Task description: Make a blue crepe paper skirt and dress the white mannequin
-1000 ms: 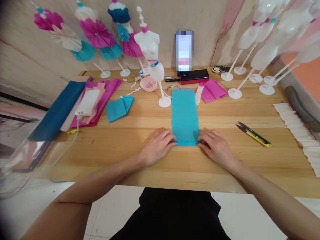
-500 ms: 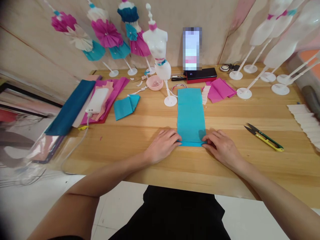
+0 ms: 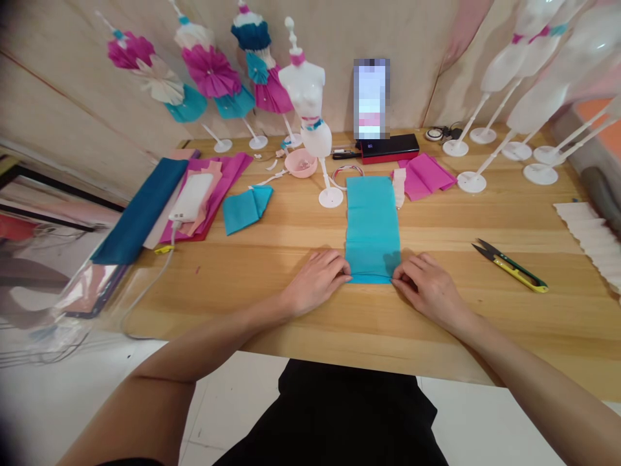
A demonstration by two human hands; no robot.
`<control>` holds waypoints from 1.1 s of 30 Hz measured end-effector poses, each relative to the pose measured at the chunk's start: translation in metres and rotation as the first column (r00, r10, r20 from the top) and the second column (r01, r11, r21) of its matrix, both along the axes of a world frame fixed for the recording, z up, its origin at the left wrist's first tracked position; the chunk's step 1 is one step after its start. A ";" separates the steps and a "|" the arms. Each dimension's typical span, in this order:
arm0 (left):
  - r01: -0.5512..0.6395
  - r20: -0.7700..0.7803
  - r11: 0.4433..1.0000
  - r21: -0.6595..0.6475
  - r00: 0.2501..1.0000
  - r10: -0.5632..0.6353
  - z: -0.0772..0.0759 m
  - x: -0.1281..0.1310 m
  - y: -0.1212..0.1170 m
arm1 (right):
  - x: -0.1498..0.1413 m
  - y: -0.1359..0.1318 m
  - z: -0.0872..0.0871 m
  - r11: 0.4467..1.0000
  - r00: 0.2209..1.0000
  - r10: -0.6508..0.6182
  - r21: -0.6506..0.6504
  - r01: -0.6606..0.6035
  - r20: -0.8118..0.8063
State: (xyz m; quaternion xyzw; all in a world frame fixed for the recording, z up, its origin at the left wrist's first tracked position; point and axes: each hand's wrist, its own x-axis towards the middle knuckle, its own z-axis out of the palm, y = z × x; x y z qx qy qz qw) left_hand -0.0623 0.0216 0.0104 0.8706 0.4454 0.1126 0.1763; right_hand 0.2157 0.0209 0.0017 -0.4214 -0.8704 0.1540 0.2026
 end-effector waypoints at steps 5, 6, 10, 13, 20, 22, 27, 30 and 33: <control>0.052 -0.082 0.994 0.096 0.996 -0.044 0.000 -0.001 -0.001 | 0.002 -0.001 -0.002 0.997 0.998 0.045 0.071 -0.042 -0.032; 0.074 -0.116 0.988 0.136 0.992 -0.059 0.000 -0.001 -0.001 | 0.003 -0.001 -0.002 0.996 0.998 0.045 0.085 -0.042 -0.033; 0.149 -0.218 0.948 0.280 0.972 -0.089 -0.004 -0.001 -0.002 | 0.006 -0.001 -0.003 0.989 0.999 0.046 0.143 -0.042 -0.023; 0.153 -0.251 0.935 0.318 0.965 -0.073 -0.008 -0.002 -0.001 | 0.007 -0.002 -0.002 0.981 0.998 0.070 0.180 -0.068 -0.008; 0.188 -0.295 0.919 0.347 0.952 -0.083 -0.007 -0.002 -0.002 | 0.006 -0.005 -0.003 0.974 0.990 0.142 0.176 -0.139 -0.006; 0.200 -0.270 0.913 0.355 0.957 -0.105 -0.004 -0.002 -0.002 | 0.006 -0.005 -0.002 0.977 0.989 0.144 0.164 -0.138 -0.022; 0.157 -0.099 0.926 0.344 0.986 -0.131 -0.003 0.001 -0.002 | 0.006 -0.005 0.000 0.978 0.990 0.136 0.161 -0.129 -0.031; 0.131 -0.041 0.935 0.329 0.991 -0.125 -0.004 0.004 -0.004 | 0.005 -0.006 0.000 0.978 0.989 0.142 0.162 -0.135 -0.037; 0.116 -0.008 0.947 0.300 0.993 -0.119 -0.003 0.006 -0.005 | 0.003 -0.006 0.000 0.979 0.989 0.137 0.159 -0.127 -0.051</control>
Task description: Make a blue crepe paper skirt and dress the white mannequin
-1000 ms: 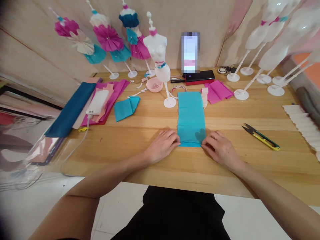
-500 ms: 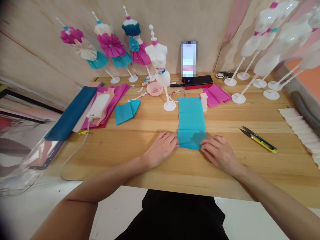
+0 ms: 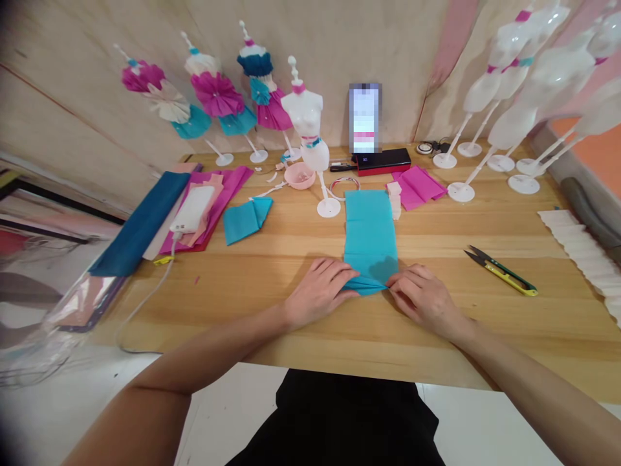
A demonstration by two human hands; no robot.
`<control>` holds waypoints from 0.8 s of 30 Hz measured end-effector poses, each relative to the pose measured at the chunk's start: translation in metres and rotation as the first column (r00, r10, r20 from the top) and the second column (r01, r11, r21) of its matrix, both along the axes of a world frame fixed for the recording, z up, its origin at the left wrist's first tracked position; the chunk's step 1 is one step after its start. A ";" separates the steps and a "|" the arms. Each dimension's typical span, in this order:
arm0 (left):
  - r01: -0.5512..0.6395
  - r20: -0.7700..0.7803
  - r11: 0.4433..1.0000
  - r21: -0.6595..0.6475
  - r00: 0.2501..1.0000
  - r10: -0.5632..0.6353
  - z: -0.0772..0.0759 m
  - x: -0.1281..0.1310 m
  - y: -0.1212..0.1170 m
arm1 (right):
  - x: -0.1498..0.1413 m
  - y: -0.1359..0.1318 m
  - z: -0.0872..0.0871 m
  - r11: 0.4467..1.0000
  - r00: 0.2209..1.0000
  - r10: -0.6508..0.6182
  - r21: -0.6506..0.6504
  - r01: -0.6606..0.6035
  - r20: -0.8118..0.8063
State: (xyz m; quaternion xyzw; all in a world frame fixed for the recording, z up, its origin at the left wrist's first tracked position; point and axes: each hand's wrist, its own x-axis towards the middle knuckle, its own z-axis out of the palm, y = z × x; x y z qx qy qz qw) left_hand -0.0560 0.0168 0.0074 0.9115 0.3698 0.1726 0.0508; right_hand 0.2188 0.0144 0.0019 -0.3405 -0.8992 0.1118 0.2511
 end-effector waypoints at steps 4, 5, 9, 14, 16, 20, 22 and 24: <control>-0.019 0.025 0.997 -0.081 0.999 0.021 0.001 0.003 -0.001 | -0.003 -0.001 0.000 1.000 1.000 -0.008 -0.011 0.008 -0.009; -0.019 0.021 0.995 -0.096 1.000 0.021 0.001 0.004 -0.001 | -0.004 -0.001 -0.001 1.000 1.000 -0.009 -0.016 0.009 -0.010; -0.011 0.007 0.993 -0.120 1.000 0.012 0.002 0.005 -0.003 | -0.005 -0.001 -0.001 0.999 0.999 -0.027 -0.030 0.026 -0.027; -0.021 -0.001 0.990 -0.142 1.000 0.021 0.000 0.005 -0.003 | -0.006 -0.001 -0.002 0.998 0.999 -0.038 -0.049 0.037 -0.031; -0.026 -0.002 0.988 -0.150 1.000 0.026 -0.001 0.005 -0.002 | -0.006 0.000 -0.003 0.998 0.999 -0.036 -0.050 0.035 -0.026; -0.034 0.003 0.983 -0.180 0.999 0.035 -0.001 0.004 -0.001 | -0.006 0.001 -0.004 0.996 0.999 -0.042 -0.078 0.043 0.015; -0.039 0.014 0.979 -0.201 0.999 0.043 -0.001 0.002 -0.001 | -0.006 0.002 -0.004 0.995 0.998 -0.048 -0.089 0.051 0.028; -0.050 0.032 0.973 -0.224 0.998 0.058 0.000 0.000 -0.001 | -0.006 0.003 -0.005 0.994 0.998 -0.060 -0.094 0.062 0.027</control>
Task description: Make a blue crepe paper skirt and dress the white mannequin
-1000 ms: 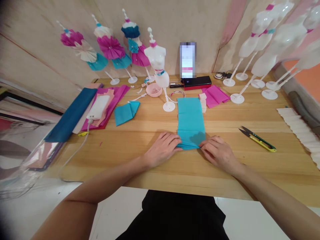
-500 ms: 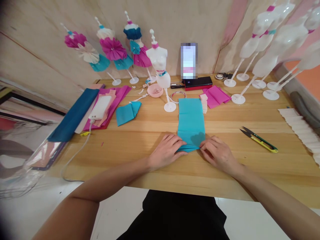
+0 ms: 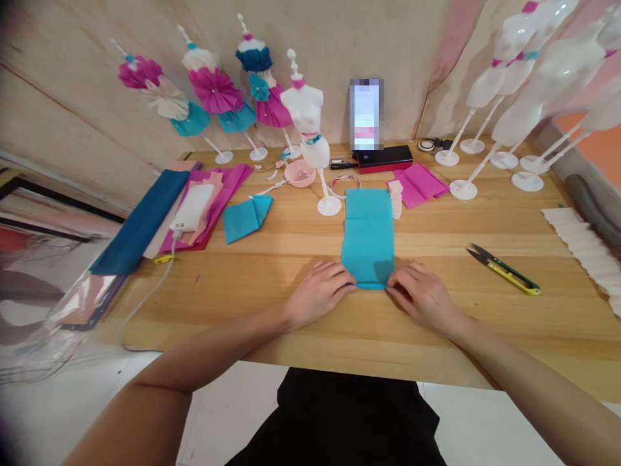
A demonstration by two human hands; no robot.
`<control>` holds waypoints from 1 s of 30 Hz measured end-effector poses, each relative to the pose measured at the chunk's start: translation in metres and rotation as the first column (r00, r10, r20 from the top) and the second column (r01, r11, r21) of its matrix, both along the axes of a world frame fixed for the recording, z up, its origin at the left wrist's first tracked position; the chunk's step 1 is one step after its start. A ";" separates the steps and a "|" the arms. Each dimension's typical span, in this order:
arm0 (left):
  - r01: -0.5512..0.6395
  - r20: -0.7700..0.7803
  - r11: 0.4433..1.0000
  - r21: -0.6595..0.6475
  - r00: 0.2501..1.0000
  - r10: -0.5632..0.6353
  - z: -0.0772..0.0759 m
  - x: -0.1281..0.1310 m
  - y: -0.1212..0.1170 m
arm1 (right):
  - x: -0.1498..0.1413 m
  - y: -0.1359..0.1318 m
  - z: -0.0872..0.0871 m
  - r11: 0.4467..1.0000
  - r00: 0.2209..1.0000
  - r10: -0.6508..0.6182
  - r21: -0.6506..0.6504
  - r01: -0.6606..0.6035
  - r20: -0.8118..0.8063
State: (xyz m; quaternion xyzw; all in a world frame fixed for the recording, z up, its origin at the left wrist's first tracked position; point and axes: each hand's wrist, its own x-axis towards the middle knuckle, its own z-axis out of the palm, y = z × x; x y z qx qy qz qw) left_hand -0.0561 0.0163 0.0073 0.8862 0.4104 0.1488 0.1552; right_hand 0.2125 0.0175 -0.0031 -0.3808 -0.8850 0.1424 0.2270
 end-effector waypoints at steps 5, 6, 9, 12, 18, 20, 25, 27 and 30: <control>-0.037 0.053 0.997 -0.064 0.998 0.040 0.002 -0.007 0.004 | 0.000 0.001 -0.001 0.999 0.999 -0.041 -0.005 0.041 -0.019; -0.040 0.062 0.996 -0.076 0.997 0.045 0.002 -0.008 0.005 | 0.000 0.001 -0.001 0.999 0.999 -0.044 -0.012 0.044 -0.020; -0.047 0.077 0.994 -0.101 0.996 0.055 0.002 -0.008 0.007 | 0.000 0.001 -0.001 0.999 0.999 -0.041 -0.032 0.041 -0.016; -0.047 0.077 0.993 -0.108 0.995 0.056 0.001 -0.008 0.008 | 0.000 0.002 -0.001 0.999 1.000 -0.018 -0.033 0.018 -0.001; -0.041 0.045 0.996 -0.081 0.998 0.045 0.002 -0.008 0.007 | 0.001 0.004 -0.002 1.000 1.000 -0.006 -0.026 0.006 0.018; -0.025 0.015 0.999 -0.027 1.000 0.025 0.003 -0.008 0.005 | 0.001 0.004 -0.002 1.000 1.000 -0.009 -0.028 0.009 0.018; 0.079 -0.108 0.980 0.184 0.992 -0.060 0.000 -0.011 0.002 | 0.002 0.003 0.000 0.999 1.000 0.001 -0.039 -0.001 -0.017; 0.100 -0.135 0.966 0.238 0.988 -0.069 -0.005 -0.013 0.001 | 0.003 0.003 0.000 0.999 0.999 0.015 -0.034 -0.016 -0.032; 0.108 -0.151 0.949 0.297 0.986 -0.065 -0.010 -0.013 0.001 | 0.003 0.002 -0.002 0.999 0.999 0.031 -0.018 -0.032 -0.042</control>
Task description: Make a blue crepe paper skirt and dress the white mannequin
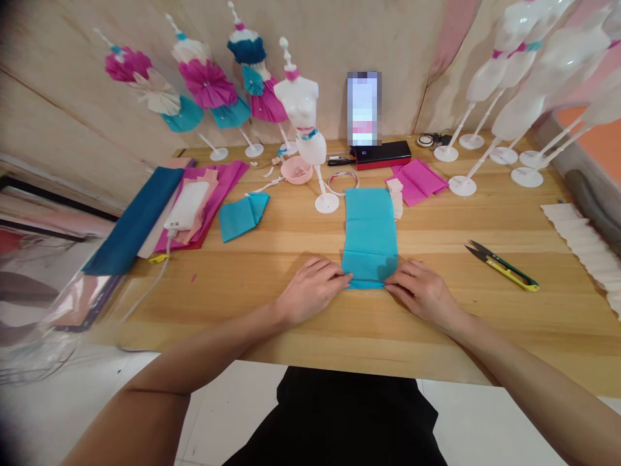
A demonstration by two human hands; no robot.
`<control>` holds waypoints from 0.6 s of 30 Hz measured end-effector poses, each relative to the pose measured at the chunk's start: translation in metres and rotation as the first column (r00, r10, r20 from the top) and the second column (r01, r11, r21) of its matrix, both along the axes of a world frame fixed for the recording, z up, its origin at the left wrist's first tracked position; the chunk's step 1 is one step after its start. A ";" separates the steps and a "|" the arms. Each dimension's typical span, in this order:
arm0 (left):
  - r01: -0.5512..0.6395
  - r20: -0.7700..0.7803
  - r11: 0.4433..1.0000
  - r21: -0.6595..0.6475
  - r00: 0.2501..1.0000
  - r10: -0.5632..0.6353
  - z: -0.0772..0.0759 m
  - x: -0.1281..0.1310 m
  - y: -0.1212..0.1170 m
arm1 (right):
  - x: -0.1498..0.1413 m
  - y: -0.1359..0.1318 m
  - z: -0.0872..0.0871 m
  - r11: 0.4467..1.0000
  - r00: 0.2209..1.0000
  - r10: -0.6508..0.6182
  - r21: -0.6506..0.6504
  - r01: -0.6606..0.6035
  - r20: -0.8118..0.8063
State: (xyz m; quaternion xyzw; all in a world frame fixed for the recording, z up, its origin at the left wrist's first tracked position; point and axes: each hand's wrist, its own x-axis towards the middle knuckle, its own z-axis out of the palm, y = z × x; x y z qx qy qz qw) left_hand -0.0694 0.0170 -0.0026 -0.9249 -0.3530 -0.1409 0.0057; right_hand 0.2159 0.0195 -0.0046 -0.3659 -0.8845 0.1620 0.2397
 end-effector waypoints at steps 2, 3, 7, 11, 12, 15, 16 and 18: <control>0.006 -0.011 0.999 0.038 1.000 -0.005 -0.001 0.000 -0.001 | 0.001 0.000 -0.002 1.000 1.000 -0.003 0.016 0.003 0.005; 0.010 -0.019 0.999 0.053 1.000 -0.009 0.000 0.001 -0.001 | 0.002 -0.001 -0.003 1.000 1.000 -0.005 0.027 0.005 0.011; 0.027 -0.050 0.998 0.048 0.998 -0.025 0.004 0.002 -0.003 | 0.004 -0.001 -0.007 0.998 0.998 -0.007 0.059 0.004 0.056; 0.028 -0.058 1.000 -0.004 0.998 -0.028 0.007 0.004 -0.003 | 0.004 -0.002 -0.006 0.998 0.995 -0.020 0.069 0.013 0.098; 0.026 -0.055 1.000 -0.017 0.998 -0.027 0.007 0.004 -0.003 | 0.004 -0.003 -0.005 0.997 0.994 -0.023 0.071 0.015 0.105; 0.016 -0.051 0.999 -0.040 0.999 -0.018 0.008 0.006 -0.003 | 0.003 -0.003 -0.003 0.997 0.992 -0.029 0.073 0.021 0.120; 0.013 -0.051 0.999 -0.040 0.999 -0.015 0.009 0.007 -0.004 | 0.003 -0.003 -0.003 0.997 0.992 -0.031 0.073 0.022 0.121; 0.007 -0.055 0.999 -0.033 0.998 -0.009 0.009 0.008 -0.004 | 0.003 -0.003 -0.002 0.997 0.992 -0.035 0.073 0.026 0.117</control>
